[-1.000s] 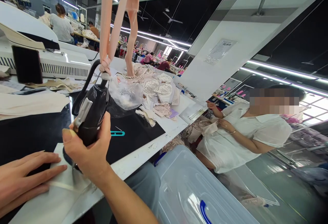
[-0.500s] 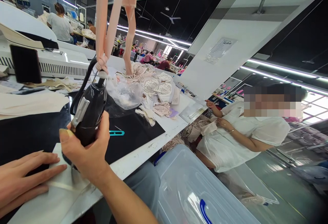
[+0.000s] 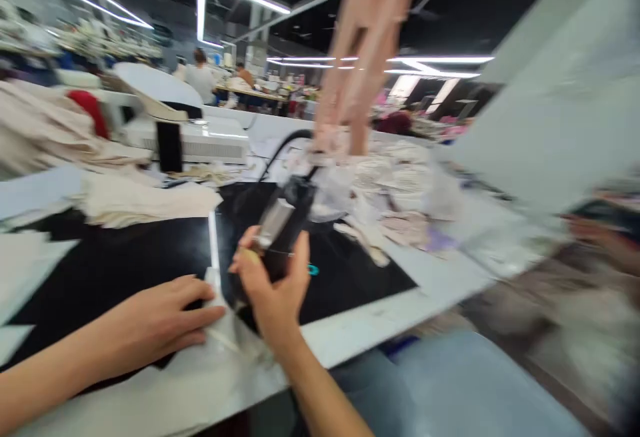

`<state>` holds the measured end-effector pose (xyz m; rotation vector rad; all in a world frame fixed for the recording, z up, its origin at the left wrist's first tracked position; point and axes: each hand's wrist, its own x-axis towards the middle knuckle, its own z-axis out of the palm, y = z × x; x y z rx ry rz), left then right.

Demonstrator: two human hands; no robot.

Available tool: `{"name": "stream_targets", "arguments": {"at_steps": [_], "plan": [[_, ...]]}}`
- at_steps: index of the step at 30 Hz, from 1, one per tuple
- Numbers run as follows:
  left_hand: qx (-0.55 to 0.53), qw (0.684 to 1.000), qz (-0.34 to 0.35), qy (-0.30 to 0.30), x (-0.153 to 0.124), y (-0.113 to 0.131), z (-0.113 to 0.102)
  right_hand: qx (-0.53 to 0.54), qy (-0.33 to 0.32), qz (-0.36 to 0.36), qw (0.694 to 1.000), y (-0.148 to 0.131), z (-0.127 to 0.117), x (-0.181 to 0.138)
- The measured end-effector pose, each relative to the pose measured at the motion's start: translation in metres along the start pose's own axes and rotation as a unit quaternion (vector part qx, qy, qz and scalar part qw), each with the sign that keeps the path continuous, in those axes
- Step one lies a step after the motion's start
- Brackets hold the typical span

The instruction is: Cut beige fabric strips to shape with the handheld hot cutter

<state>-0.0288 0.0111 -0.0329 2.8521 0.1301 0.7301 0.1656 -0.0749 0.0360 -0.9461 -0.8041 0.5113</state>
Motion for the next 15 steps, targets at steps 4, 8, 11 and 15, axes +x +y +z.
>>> {"name": "stream_targets", "arguments": {"at_steps": [4,8,11,15], "plan": [[0.086,0.990,0.012,-0.108,0.008,0.002,-0.006,0.010,-0.001,-0.074,0.997,0.011,-0.014,0.010],[0.086,0.990,0.010,-0.115,0.011,-0.002,-0.007,0.024,-0.024,-0.110,0.993,0.017,-0.017,0.016],[0.086,0.990,0.010,-0.111,0.012,0.000,-0.007,0.030,-0.023,-0.124,0.992,0.012,-0.015,0.015],[0.091,0.989,0.011,-0.117,0.013,0.003,-0.007,0.038,-0.031,-0.125,0.991,0.010,-0.012,0.015]]}}
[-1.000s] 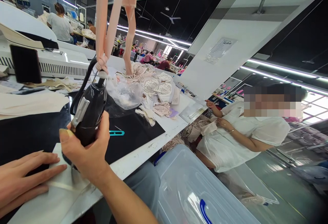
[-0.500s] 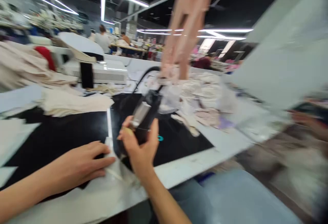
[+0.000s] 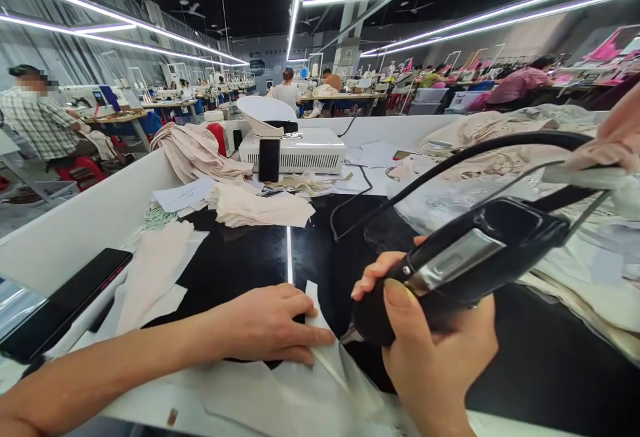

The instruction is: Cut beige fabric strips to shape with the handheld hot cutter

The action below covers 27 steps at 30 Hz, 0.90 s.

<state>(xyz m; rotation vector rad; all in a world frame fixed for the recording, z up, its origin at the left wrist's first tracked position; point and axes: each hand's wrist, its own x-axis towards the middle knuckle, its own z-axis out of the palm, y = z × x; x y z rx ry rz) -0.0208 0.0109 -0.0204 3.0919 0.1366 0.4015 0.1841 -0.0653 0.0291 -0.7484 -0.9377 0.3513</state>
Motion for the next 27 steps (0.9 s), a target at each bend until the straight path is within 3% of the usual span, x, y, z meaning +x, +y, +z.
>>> {"name": "stream_targets", "arguments": {"at_steps": [27], "plan": [[0.019,1.000,-0.004,0.023,-0.0066,0.0020,0.0011,-0.063,0.010,-0.001,0.998,0.0084,-0.0007,-0.0053]]}}
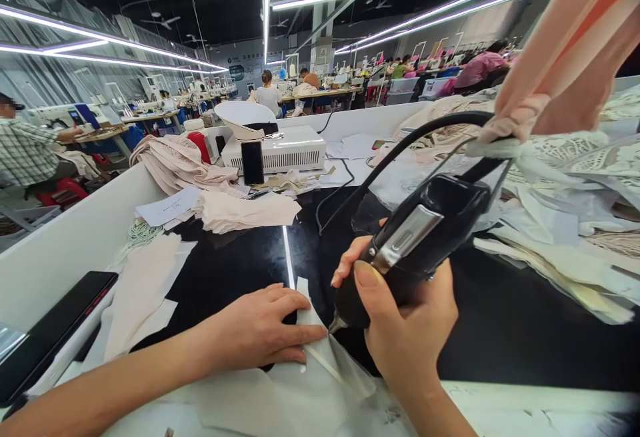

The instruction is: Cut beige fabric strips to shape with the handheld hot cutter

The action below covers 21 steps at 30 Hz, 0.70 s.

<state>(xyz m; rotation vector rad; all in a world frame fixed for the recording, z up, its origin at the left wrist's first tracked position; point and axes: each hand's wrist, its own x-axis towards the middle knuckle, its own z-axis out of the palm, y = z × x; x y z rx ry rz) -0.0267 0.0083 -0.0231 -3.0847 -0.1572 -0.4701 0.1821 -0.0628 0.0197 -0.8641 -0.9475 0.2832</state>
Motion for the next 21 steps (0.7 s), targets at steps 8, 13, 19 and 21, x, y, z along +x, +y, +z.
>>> {"name": "stream_targets", "arguments": {"at_steps": [8,13,19,21], "plan": [[-0.022,1.000,0.005,0.016,-0.001,-0.001,0.002,0.037,0.007,0.013,0.999,0.003,0.007,0.004],[-0.031,0.999,0.004,0.018,-0.001,-0.002,0.004,0.030,0.001,0.012,0.999,0.003,0.009,0.004],[-0.027,0.999,0.000,0.032,0.000,-0.001,0.004,0.046,0.005,0.022,0.999,0.001,0.012,0.007],[-0.025,0.999,-0.001,0.034,0.000,-0.001,0.003,0.056,0.013,0.018,0.998,0.001,0.014,0.008]]}}
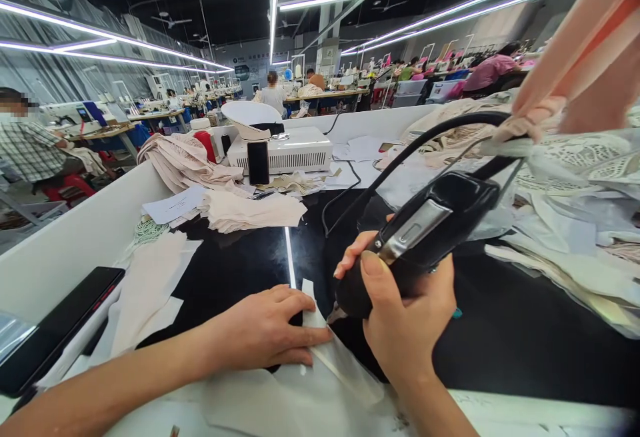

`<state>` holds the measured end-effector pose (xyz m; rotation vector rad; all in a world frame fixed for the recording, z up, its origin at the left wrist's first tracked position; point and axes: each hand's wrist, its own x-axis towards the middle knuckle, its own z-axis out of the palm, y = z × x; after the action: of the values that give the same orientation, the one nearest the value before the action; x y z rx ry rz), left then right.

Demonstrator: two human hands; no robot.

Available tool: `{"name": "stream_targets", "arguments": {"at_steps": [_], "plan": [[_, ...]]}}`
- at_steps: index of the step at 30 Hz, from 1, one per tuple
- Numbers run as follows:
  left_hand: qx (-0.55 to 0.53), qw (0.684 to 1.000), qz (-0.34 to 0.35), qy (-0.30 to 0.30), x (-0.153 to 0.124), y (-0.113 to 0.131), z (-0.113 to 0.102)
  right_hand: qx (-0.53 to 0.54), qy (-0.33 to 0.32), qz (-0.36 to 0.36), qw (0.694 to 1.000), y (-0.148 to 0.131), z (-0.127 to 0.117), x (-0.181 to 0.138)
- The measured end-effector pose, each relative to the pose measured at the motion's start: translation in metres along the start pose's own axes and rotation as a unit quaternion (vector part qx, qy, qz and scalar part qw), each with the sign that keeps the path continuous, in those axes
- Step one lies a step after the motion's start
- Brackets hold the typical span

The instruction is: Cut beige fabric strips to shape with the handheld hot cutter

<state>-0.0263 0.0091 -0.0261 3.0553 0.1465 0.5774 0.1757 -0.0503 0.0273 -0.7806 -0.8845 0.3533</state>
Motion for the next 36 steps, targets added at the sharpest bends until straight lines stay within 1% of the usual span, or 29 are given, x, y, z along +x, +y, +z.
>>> {"name": "stream_targets", "arguments": {"at_steps": [5,10,14,18,21,24,27,30,33,36], "plan": [[0.006,1.000,-0.001,-0.013,0.000,0.000,0.000,-0.003,0.001,-0.005,1.000,0.001,0.004,0.002],[0.007,1.000,0.003,-0.008,0.001,-0.001,0.001,-0.021,-0.002,-0.013,1.000,0.002,0.006,0.003],[0.001,1.000,0.002,-0.017,0.000,-0.001,0.000,-0.033,0.001,-0.022,0.999,0.003,0.006,0.003],[-0.020,1.000,-0.009,0.011,0.003,-0.005,-0.004,-0.026,-0.007,-0.020,0.999,0.003,0.006,0.003],[-0.063,0.998,0.005,0.029,0.011,-0.012,-0.006,-0.022,-0.012,-0.014,1.000,0.001,0.006,0.002],[-0.097,0.995,0.005,-0.001,0.018,-0.019,-0.002,-0.022,-0.011,-0.014,1.000,0.001,0.006,0.002],[-0.092,0.995,-0.011,-0.032,0.019,-0.026,0.002,-0.026,-0.007,-0.015,1.000,0.001,0.006,0.002],[-0.089,0.996,-0.007,-0.026,0.013,-0.030,0.003,-0.026,-0.007,-0.013,1.000,0.002,0.005,0.002],[-0.101,0.995,-0.004,-0.016,0.006,-0.031,-0.001,-0.022,-0.005,-0.010,1.000,0.003,0.005,0.001],[-0.112,0.993,-0.013,-0.025,0.003,-0.030,-0.005,-0.013,-0.009,-0.012,1.000,0.004,0.004,0.001]]}}
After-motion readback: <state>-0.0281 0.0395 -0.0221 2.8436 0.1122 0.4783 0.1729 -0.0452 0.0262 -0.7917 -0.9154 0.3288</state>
